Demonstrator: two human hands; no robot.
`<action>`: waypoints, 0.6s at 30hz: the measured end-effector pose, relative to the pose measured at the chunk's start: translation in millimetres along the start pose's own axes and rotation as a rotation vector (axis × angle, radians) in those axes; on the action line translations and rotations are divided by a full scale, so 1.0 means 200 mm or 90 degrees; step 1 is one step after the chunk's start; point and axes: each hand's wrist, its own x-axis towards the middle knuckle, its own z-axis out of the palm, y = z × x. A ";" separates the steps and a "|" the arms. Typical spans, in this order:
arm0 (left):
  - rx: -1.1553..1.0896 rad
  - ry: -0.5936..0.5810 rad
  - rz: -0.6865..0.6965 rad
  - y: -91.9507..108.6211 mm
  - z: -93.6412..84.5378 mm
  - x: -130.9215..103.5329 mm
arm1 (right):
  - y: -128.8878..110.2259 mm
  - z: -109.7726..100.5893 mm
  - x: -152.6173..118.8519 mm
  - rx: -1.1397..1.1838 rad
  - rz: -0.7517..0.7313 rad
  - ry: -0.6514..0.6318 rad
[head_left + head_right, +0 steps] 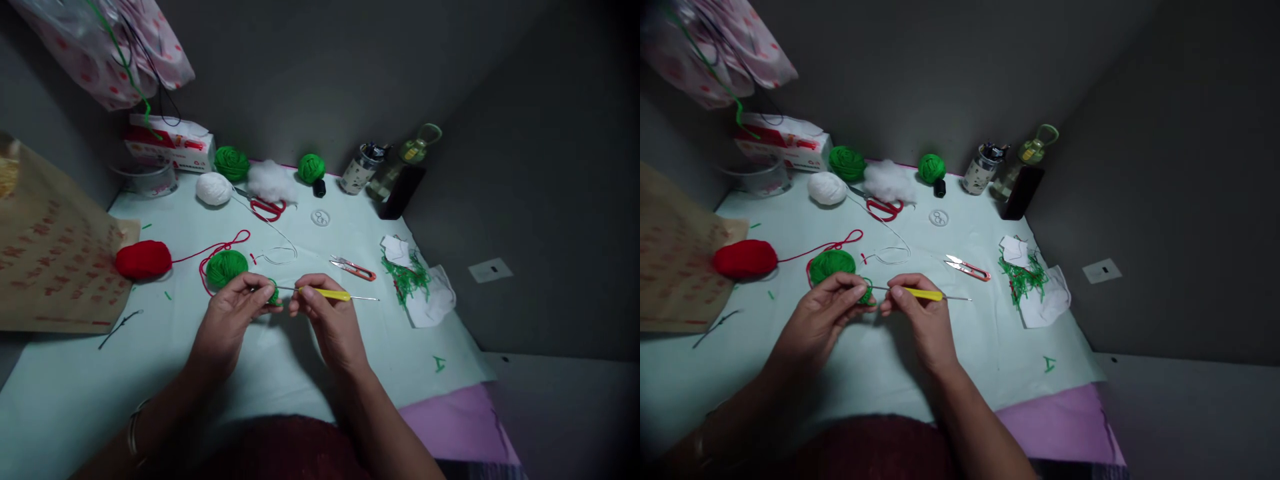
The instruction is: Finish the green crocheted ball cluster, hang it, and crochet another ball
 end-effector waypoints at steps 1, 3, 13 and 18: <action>0.000 0.001 -0.002 0.00 0.00 0.00 | 0.00 0.00 0.00 -0.007 -0.004 -0.002; 0.001 0.000 -0.006 0.00 0.01 0.00 | 0.00 -0.01 -0.01 -0.021 -0.010 -0.001; 0.001 0.015 0.008 0.01 -0.01 0.00 | -0.06 -0.07 -0.01 -0.086 -0.120 0.094; -0.038 -0.014 -0.016 0.03 0.00 -0.01 | -0.13 -0.13 -0.02 -0.211 -0.058 0.077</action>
